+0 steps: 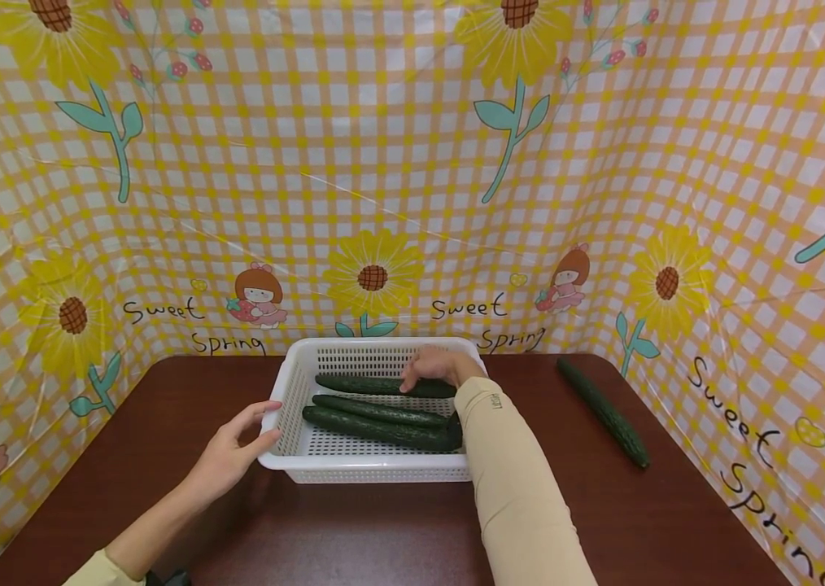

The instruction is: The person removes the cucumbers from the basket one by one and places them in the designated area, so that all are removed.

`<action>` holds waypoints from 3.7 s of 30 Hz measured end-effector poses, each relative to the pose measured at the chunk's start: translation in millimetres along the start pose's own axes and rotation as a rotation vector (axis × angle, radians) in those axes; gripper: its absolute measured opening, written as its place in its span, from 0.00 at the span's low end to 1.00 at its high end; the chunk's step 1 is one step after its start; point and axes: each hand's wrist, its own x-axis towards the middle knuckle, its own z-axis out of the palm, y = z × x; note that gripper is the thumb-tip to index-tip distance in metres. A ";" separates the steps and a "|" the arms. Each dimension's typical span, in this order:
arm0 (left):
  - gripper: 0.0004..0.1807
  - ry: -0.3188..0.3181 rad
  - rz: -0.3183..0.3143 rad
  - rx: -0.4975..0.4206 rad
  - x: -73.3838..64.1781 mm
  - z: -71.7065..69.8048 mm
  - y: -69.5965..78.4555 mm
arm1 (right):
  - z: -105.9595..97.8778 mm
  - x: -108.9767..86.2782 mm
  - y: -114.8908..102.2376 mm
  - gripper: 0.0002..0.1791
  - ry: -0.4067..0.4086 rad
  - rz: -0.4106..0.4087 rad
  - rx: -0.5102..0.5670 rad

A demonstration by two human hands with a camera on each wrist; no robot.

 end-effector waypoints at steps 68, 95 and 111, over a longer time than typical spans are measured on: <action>0.24 0.008 -0.004 0.002 1.1 0.6 -0.1 | -78.9 -60.1 -5.4 0.11 0.107 -0.101 -0.026; 0.25 0.004 0.003 0.007 0.0 0.4 -2.0 | -109.5 -99.4 43.8 0.10 0.246 -0.107 0.028; 0.25 -0.010 0.011 0.003 -0.8 0.3 3.7 | -119.2 -121.2 83.1 0.21 0.319 -0.040 0.056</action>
